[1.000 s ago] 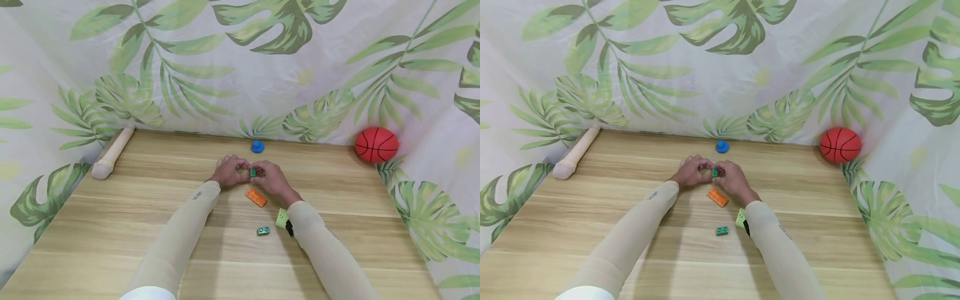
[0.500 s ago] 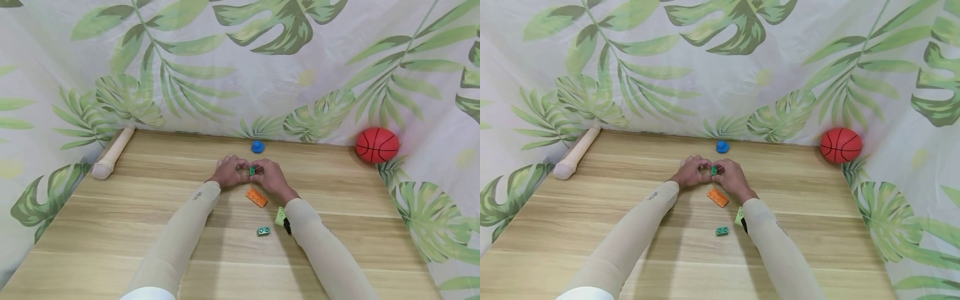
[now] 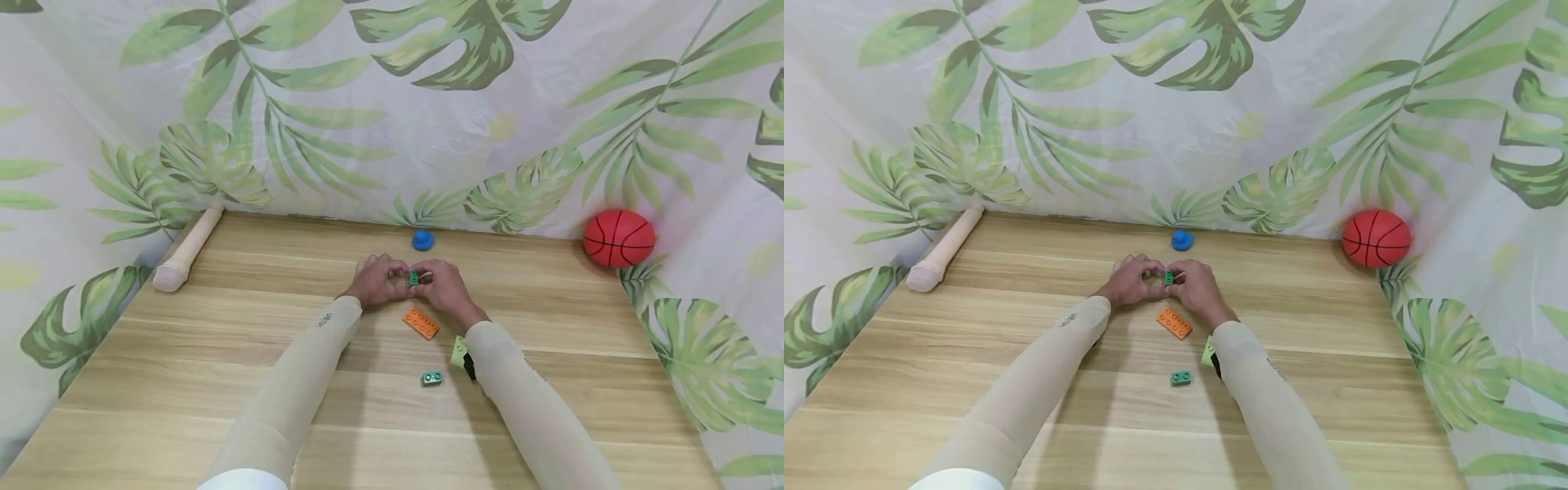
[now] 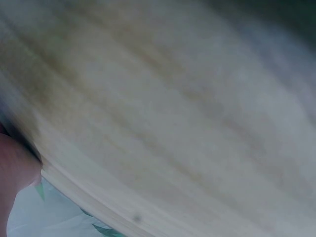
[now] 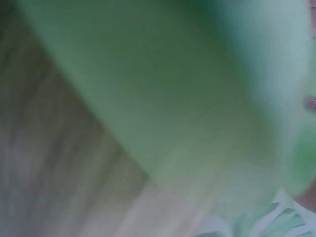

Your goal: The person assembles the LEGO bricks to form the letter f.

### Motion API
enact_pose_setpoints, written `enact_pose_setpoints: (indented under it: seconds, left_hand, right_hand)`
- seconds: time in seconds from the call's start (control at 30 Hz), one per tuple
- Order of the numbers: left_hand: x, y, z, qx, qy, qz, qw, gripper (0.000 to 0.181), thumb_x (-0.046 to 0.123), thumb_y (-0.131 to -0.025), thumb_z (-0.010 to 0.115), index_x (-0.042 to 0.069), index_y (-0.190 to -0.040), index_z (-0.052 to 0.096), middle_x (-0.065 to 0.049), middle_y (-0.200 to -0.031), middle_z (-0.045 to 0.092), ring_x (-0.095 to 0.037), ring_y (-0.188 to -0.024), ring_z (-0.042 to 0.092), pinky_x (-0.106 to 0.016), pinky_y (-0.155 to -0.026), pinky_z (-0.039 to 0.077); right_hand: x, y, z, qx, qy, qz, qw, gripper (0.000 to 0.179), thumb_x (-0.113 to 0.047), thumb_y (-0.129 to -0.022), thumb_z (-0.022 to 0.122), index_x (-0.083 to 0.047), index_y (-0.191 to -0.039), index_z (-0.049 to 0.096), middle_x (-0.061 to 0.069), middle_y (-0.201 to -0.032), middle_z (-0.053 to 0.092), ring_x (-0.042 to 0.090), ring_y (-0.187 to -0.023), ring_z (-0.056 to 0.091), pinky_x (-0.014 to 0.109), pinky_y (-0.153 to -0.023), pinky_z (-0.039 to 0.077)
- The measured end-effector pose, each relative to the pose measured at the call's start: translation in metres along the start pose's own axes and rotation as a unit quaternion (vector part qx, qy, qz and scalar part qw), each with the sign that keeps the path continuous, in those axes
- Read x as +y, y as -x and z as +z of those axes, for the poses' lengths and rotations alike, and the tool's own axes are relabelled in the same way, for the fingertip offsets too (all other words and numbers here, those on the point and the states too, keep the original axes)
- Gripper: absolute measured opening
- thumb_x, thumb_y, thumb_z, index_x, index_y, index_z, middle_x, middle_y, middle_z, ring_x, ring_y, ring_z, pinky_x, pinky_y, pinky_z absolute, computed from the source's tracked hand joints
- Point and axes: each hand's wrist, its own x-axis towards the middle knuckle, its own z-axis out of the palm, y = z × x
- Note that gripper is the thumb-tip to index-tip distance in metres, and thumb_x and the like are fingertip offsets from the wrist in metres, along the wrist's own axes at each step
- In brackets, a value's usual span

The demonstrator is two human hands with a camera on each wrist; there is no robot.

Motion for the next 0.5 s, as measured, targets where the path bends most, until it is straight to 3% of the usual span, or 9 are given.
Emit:
enact_pose_setpoints:
  seconds: [0.5]
  left_hand:
    - [-0.0013,0.0009,-0.0003,0.001,-0.004,0.002,1.0,0.041,0.042,-0.086,0.09,0.025,-0.12,0.076,-0.006,-0.123,0.068,-0.029,-0.119,0.053,-0.049,-0.104,0.031]
  right_hand:
    - [-0.0001,-0.0004,-0.0025,0.0,0.001,0.003,1.0,0.036,-0.004,-0.09,0.086,-0.004,-0.125,0.078,0.014,-0.128,0.077,0.033,-0.113,0.078,0.046,-0.1,0.061]
